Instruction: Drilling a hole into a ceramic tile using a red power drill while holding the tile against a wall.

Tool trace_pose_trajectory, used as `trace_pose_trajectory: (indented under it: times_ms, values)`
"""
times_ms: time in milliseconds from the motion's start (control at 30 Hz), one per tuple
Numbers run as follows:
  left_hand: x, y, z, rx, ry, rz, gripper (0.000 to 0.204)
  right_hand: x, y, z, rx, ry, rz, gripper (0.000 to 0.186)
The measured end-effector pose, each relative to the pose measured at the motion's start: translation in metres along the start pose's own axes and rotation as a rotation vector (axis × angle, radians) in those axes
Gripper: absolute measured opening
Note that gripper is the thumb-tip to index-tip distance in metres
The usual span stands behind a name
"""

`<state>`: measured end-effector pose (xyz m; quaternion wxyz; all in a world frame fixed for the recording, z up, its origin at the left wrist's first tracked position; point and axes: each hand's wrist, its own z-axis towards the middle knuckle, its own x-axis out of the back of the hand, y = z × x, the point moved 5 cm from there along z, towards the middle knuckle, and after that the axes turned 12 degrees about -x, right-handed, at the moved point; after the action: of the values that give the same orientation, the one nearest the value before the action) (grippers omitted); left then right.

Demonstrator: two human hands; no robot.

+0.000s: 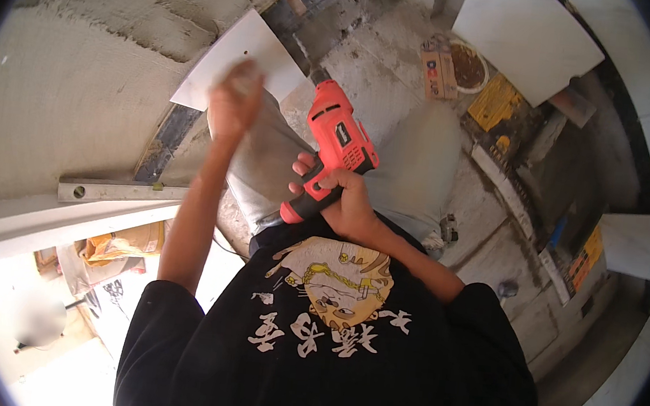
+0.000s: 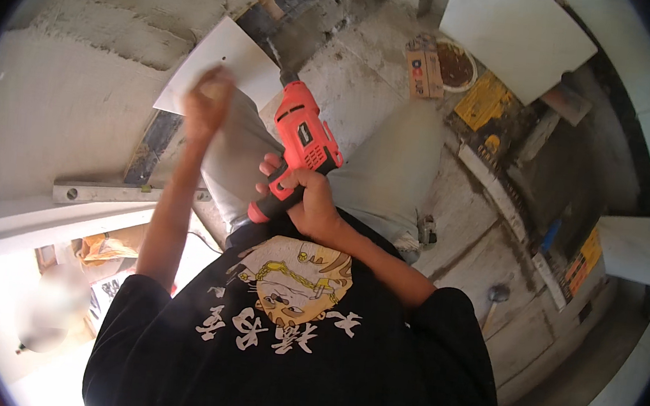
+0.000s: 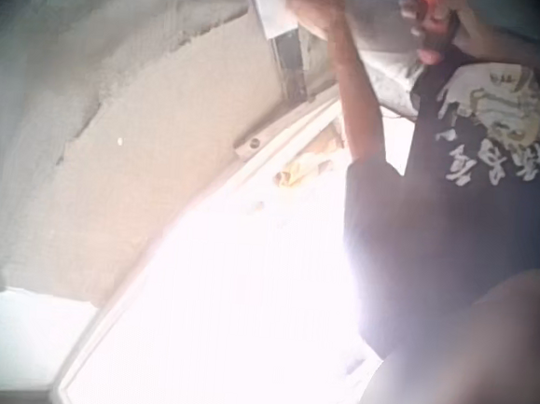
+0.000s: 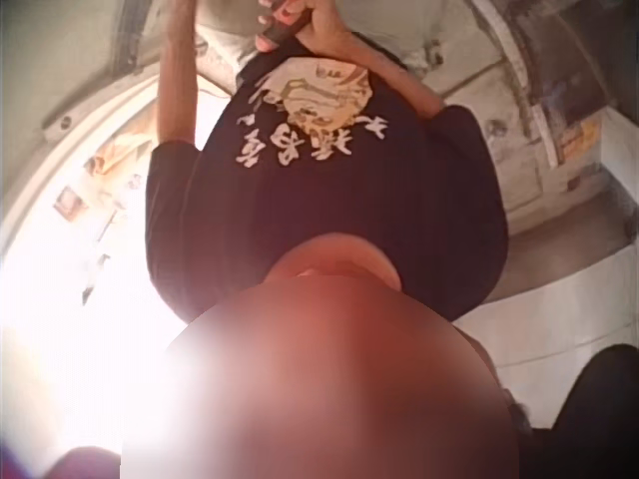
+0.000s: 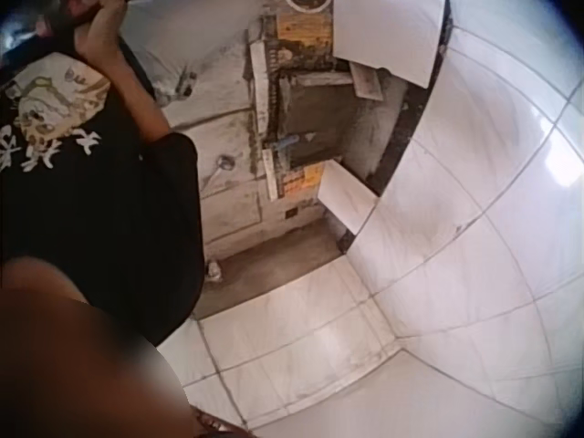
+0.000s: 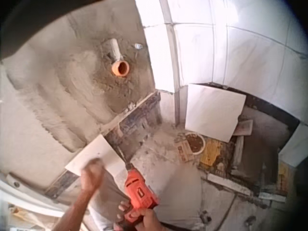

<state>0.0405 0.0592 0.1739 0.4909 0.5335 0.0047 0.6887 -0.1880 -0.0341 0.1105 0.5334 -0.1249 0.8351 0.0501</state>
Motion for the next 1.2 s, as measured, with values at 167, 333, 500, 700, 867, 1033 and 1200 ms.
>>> trace_pose_trajectory:
  times_ms: [167,333,500,700,867,1033,1200]
  values:
    - [0.048,-0.063,0.029,-0.348,0.125,0.638,0.047,0.001,0.006,0.003,0.028,-0.023,-0.005,0.052]
    - [0.032,-0.076,0.041,-0.322,-0.018,0.636,0.044,0.007,0.008,0.002,0.046,-0.001,-0.014,0.053]
    - [0.036,-0.096,0.055,-0.009,-0.165,0.717,0.047,0.014,0.009,0.0,0.06,0.047,0.026,0.054]
    - [0.041,-0.116,0.077,-0.026,-0.373,0.698,0.057,0.019,0.009,0.001,0.066,0.05,0.042,0.057]
    - [0.045,-0.126,0.088,0.108,-0.65,0.392,0.055,0.018,0.012,0.001,0.043,0.056,0.04,0.06]
    - [0.018,-0.102,0.073,0.334,-0.769,-0.012,0.058,0.026,0.016,0.005,0.018,0.071,0.054,0.061]
    - [0.018,-0.098,0.071,0.387,-0.753,-0.021,0.059,0.031,0.019,0.009,0.02,0.105,0.096,0.062]
